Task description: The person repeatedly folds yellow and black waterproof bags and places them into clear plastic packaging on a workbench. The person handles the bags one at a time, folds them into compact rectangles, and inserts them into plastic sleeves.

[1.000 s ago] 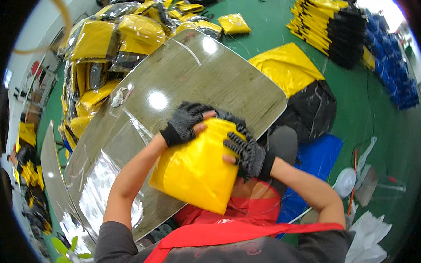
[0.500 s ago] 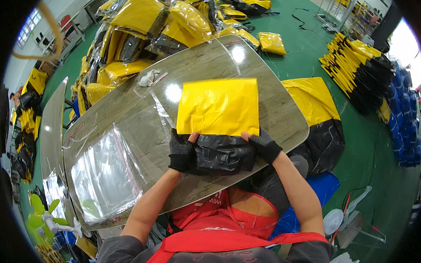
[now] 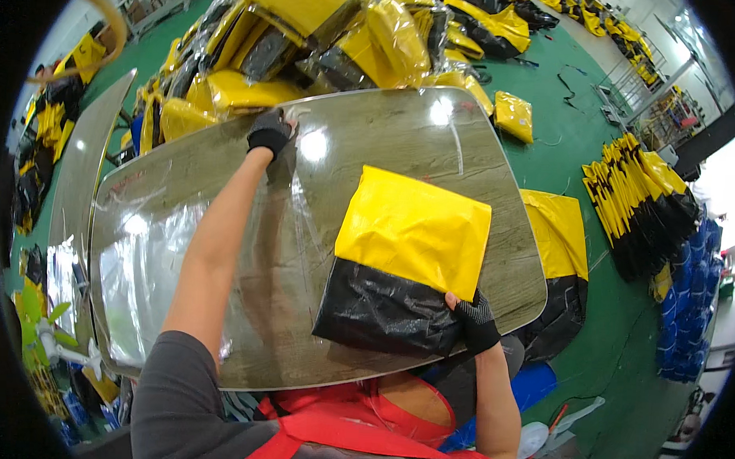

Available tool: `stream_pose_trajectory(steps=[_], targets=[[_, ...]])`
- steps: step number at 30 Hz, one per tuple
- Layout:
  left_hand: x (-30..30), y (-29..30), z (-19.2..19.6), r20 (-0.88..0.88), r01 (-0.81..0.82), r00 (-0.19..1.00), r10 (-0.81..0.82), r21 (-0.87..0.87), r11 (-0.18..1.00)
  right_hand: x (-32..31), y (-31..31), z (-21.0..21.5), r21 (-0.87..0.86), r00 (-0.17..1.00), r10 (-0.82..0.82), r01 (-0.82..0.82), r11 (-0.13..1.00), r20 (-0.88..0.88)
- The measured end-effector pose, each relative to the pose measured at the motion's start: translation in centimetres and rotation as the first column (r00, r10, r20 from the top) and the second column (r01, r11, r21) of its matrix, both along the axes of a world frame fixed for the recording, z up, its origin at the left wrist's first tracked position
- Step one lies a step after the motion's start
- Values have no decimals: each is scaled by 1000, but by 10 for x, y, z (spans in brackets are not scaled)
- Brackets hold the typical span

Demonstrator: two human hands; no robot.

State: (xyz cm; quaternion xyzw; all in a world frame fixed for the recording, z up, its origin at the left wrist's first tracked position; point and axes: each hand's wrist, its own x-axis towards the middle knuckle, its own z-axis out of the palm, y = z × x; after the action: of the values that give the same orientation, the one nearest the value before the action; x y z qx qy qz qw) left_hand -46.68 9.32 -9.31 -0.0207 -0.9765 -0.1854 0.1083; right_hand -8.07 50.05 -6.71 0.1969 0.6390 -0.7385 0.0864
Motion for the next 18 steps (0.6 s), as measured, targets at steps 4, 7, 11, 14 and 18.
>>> stream_pose_trajectory(steps=[4, 7, 11, 14, 18], targets=[[141, -6, 10, -190, 147, 972, -137, 42, 988, 6, 4, 9, -81, 998, -38, 42, 996, 50], [299, 12, 30, 71, 43, 997, -28, -219, 975, 5, 10, 1, -177, 1000, -18, 20, 984, 13], [354, -18, 3, 75, 206, 978, -196, -166, 964, -5, 20, 5, -157, 996, 94, -94, 983, -11], [385, -29, 39, 201, 478, 866, -458, -65, 876, -4, 25, 24, -194, 992, 127, -125, 973, -1], [393, -36, 25, 124, 421, 902, -413, -45, 906, -5, 16, 49, -54, 944, 326, -324, 945, 45]])
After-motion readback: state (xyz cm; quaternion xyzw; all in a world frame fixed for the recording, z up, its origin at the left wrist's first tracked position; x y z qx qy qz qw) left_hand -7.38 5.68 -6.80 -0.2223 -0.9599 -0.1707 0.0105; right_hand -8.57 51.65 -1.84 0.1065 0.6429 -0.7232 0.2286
